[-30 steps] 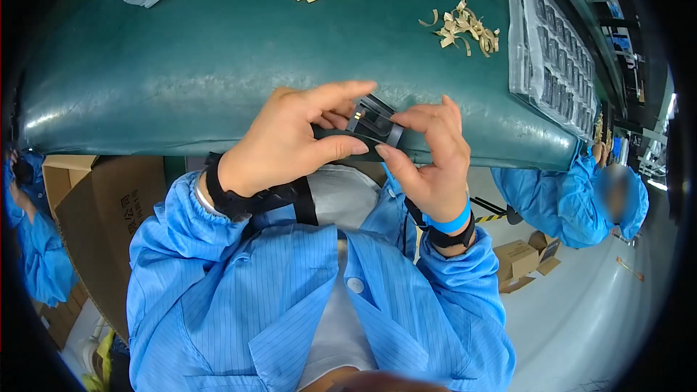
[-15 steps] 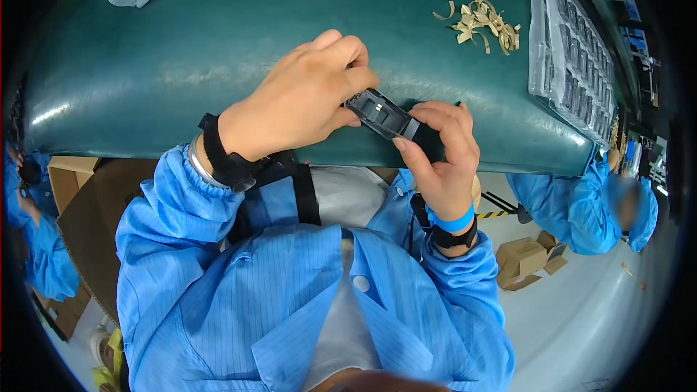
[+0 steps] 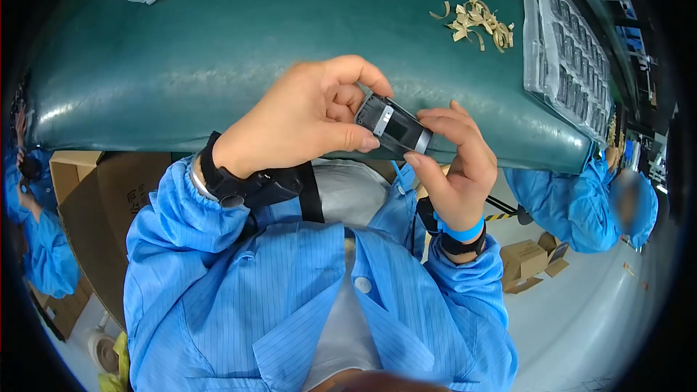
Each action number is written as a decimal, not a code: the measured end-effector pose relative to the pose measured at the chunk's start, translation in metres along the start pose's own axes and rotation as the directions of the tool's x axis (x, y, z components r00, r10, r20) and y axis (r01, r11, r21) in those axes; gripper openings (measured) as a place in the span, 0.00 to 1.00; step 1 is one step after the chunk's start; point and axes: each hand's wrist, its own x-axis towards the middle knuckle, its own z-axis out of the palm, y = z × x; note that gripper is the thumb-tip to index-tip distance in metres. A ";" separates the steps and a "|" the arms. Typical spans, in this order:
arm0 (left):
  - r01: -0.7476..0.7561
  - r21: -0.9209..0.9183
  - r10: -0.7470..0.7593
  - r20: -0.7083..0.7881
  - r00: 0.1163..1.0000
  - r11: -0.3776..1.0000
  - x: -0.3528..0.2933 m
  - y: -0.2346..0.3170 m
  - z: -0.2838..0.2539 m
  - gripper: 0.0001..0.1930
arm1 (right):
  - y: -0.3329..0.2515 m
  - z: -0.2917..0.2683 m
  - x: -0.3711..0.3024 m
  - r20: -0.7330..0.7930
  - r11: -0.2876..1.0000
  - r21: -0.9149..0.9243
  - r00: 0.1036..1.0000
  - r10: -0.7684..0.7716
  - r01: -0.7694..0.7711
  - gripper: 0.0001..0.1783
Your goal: Assembling and packaging electronic components in a factory setting.
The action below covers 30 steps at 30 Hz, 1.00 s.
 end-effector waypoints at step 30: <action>0.033 -0.415 -0.017 0.040 0.999 0.909 -0.020 -0.004 0.026 0.20 | -0.018 -0.018 -0.011 -0.043 0.981 -0.063 0.981 -0.189 0.186 0.19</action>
